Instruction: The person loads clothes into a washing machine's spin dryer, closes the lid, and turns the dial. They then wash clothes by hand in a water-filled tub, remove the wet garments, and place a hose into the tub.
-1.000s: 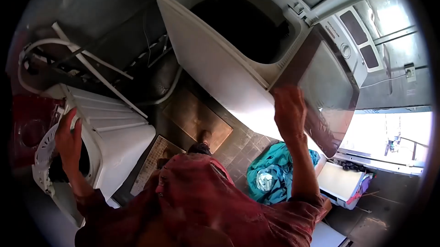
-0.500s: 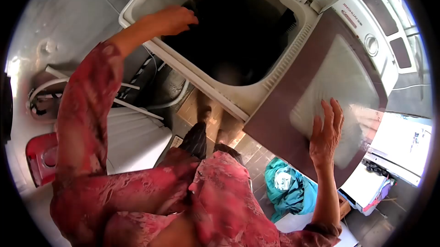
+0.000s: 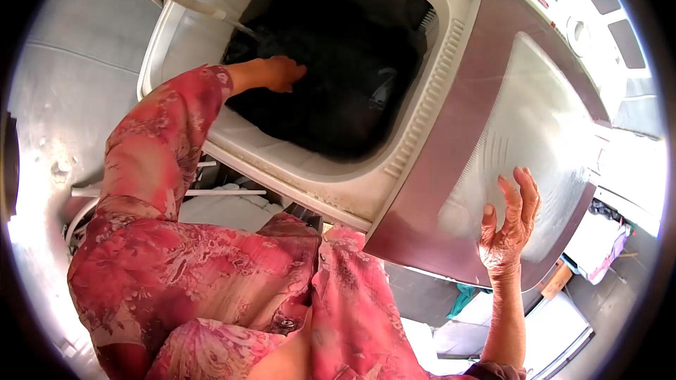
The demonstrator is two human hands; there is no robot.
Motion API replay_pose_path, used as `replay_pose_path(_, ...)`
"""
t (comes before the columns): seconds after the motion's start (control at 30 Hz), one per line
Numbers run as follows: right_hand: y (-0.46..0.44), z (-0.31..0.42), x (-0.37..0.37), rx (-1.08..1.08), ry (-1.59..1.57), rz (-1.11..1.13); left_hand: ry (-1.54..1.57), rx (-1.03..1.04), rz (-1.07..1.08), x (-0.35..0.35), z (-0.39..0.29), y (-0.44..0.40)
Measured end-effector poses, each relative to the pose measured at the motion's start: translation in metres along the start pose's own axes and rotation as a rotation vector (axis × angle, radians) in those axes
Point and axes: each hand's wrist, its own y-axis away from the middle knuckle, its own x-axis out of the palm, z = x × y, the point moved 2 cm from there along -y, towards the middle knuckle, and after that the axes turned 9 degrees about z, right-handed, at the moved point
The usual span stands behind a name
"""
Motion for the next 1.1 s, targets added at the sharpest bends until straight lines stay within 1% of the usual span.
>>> replay_pose_path(0.07, 0.0, 0.0, -0.001, 0.006, -0.003, -0.003, 0.032, 0.113, 0.024, 0.002, -0.012, 0.004)
replay_pose_path(0.1, -0.001, 0.0, 0.0, 0.009, -0.01, -0.004, 0.092, 0.163, -0.093, -0.003, -0.023, 0.023)
replay_pose_path(0.13, 0.0, 0.0, 0.0, 0.012, -0.017, -0.006, 0.084, 0.158, -0.09, -0.007, -0.033, 0.043)
replay_pose_path(0.2, 0.0, 0.0, -0.001, 0.022, -0.017, -0.012, 0.304, 0.272, -0.197, -0.036, -0.059, 0.098)
replay_pose_path(0.27, 0.0, 0.001, -0.001, 0.035, 0.028, 0.003, 0.315, 0.333, -0.32, -0.045, -0.074, 0.146)
replay_pose_path(0.33, 0.002, 0.002, 0.0, 0.024, -0.002, -0.006, 0.505, 0.298, -0.453, -0.061, -0.076, 0.198)
replay_pose_path(0.37, 0.002, 0.001, 0.0, 0.028, -0.006, -0.004, 0.501, 0.292, -0.456, -0.061, -0.077, 0.215)
replay_pose_path(0.4, 0.001, 0.001, -0.001, 0.029, -0.009, -0.004, 0.531, 0.235, -0.511, -0.061, -0.078, 0.232)
replay_pose_path(0.43, 0.001, 0.001, -0.002, 0.036, -0.028, -0.001, 0.562, 0.182, -0.566, -0.06, -0.08, 0.241)
replay_pose_path(0.47, 0.001, 0.001, -0.002, 0.038, -0.026, -0.003, 0.559, 0.184, -0.567, -0.056, -0.087, 0.243)
replay_pose_path(0.53, 0.0, 0.003, -0.003, 0.033, -0.001, 0.011, 1.098, 0.072, -0.668, -0.04, -0.091, 0.242)
replay_pose_path(0.57, 0.001, 0.004, -0.004, 0.029, 0.007, 0.017, 1.275, 0.071, -0.683, -0.033, -0.085, 0.235)
replay_pose_path(0.6, 0.001, 0.005, -0.003, 0.035, -0.001, 0.013, 1.286, 0.073, -0.691, -0.026, -0.083, 0.226)
replay_pose_path(0.67, -0.006, 0.013, -0.006, 0.025, -0.001, 0.009, 1.517, 0.255, -0.976, -0.019, -0.084, 0.211)
replay_pose_path(0.73, -0.019, 0.035, -0.014, -0.086, 0.092, -0.113, 1.534, 0.284, -0.987, -0.022, -0.092, 0.212)
replay_pose_path(0.77, -0.037, 0.061, -0.02, -0.165, 0.038, -0.149, 1.588, 0.292, -1.027, -0.026, -0.104, 0.218)
replay_pose_path(0.8, -0.058, 0.085, -0.022, -0.218, -0.016, -0.089, 1.639, 0.309, -1.064, -0.03, -0.111, 0.225)
replay_pose_path(0.83, -0.08, 0.11, -0.02, -0.266, -0.135, 0.012, 1.649, 0.329, -1.047, -0.033, -0.113, 0.234)
replay_pose_path(0.9, -0.121, 0.145, 0.005, -0.298, -0.237, 0.308, 1.675, 0.34, -1.042, -0.035, -0.119, 0.256)
replay_pose_path(0.97, -0.155, 0.156, 0.068, -0.302, -0.336, 0.475, 1.671, 0.33, -1.03, -0.034, -0.121, 0.275)
replay_pose_path(1.0, -0.168, 0.157, 0.109, -0.317, -0.313, 0.513, 1.671, 0.338, -1.031, -0.027, -0.116, 0.278)
replay_pose_path(1.03, -0.183, 0.158, 0.148, -0.331, -0.286, 0.548, 1.607, 0.397, -1.132, -0.02, -0.108, 0.281)
replay_pose_path(1.07, -0.204, 0.165, 0.175, -0.4, -0.274, 0.606, 1.545, 0.454, -1.227, -0.014, -0.1, 0.283)
replay_pose_path(1.1, -0.216, 0.174, 0.194, -0.47, -0.257, 0.672, 1.635, 0.432, -1.255, -0.008, -0.09, 0.284)
